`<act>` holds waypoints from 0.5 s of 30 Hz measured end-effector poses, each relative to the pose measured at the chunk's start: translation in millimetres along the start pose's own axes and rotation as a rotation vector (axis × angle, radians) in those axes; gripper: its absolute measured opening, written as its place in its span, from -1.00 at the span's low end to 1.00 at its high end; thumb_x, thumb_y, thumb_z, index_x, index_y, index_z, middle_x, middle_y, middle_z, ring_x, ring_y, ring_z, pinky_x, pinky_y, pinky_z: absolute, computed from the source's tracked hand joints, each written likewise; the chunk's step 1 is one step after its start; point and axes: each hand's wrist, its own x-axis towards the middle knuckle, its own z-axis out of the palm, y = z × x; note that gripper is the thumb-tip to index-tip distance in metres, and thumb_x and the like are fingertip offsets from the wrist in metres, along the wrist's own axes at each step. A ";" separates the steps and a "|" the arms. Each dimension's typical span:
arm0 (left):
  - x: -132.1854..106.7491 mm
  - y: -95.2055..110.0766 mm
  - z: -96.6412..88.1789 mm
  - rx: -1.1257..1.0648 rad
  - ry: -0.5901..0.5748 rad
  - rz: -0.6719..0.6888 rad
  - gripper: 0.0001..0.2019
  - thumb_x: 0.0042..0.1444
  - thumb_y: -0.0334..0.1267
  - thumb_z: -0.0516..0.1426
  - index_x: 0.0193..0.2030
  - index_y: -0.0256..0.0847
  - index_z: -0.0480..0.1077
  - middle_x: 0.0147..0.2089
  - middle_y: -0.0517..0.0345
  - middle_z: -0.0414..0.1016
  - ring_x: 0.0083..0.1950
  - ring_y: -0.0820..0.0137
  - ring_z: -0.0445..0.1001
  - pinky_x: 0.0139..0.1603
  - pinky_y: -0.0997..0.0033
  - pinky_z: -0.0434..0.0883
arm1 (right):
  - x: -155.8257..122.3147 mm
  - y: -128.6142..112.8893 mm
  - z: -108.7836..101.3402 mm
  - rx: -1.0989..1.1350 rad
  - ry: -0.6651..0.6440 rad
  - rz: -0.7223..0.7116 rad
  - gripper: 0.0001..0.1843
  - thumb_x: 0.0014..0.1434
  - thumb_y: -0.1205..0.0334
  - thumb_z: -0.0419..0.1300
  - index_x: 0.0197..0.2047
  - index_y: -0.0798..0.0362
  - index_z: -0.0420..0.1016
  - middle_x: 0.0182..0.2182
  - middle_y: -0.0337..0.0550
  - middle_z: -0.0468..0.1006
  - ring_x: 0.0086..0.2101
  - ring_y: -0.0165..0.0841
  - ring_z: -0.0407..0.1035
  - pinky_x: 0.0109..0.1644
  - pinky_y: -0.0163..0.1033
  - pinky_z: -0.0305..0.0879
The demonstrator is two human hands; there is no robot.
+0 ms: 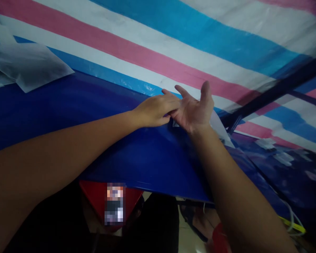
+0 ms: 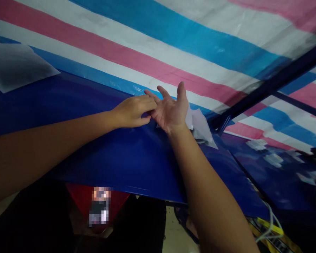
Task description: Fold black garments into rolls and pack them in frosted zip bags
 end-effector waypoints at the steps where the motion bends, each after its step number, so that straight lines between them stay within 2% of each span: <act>1: -0.2 0.1 -0.2 -0.003 -0.004 0.004 -0.87 0.15 -0.47 0.18 -0.24 -0.14 0.42 -0.15 0.05 0.60 -0.07 0.17 0.57 -0.14 0.19 0.41 | -0.5 -0.3 0.5 -0.010 0.001 0.003 -0.01 -0.04 -0.76 0.16 0.29 -0.35 0.45 0.32 -0.07 0.54 0.38 0.23 0.34 0.04 0.38 0.61; 6: 0.0 4.6 -2.8 0.005 -0.048 -0.030 -0.86 0.18 -0.47 0.17 -0.19 -0.15 0.44 -0.15 0.06 0.62 -0.08 0.18 0.58 -0.14 0.21 0.42 | -1.2 -0.9 -1.2 -0.009 0.019 -0.003 0.03 -0.05 -0.79 0.13 0.34 -0.41 0.42 0.33 -0.10 0.52 0.40 0.24 0.30 0.08 0.44 0.55; 11: 0.3 5.4 -2.8 0.017 0.031 -0.024 -0.77 0.18 -0.48 0.19 -0.06 -0.15 0.47 -0.02 -0.02 0.62 0.10 0.13 0.57 0.03 0.17 0.47 | -0.1 0.1 -2.5 0.037 0.058 -0.042 0.06 -0.01 -0.76 0.13 0.37 -0.30 0.43 0.39 0.01 0.42 0.39 0.22 0.28 0.11 0.38 0.52; 15: -0.2 2.8 -1.3 0.040 0.032 0.025 -0.77 0.16 -0.47 0.21 -0.07 -0.14 0.46 0.03 -0.02 0.62 0.12 0.12 0.57 0.04 0.15 0.49 | 2.0 2.9 0.1 0.070 0.093 -0.026 0.06 0.05 -0.75 0.05 0.36 -0.23 0.46 0.38 0.05 0.42 0.38 0.20 0.31 0.10 0.42 0.51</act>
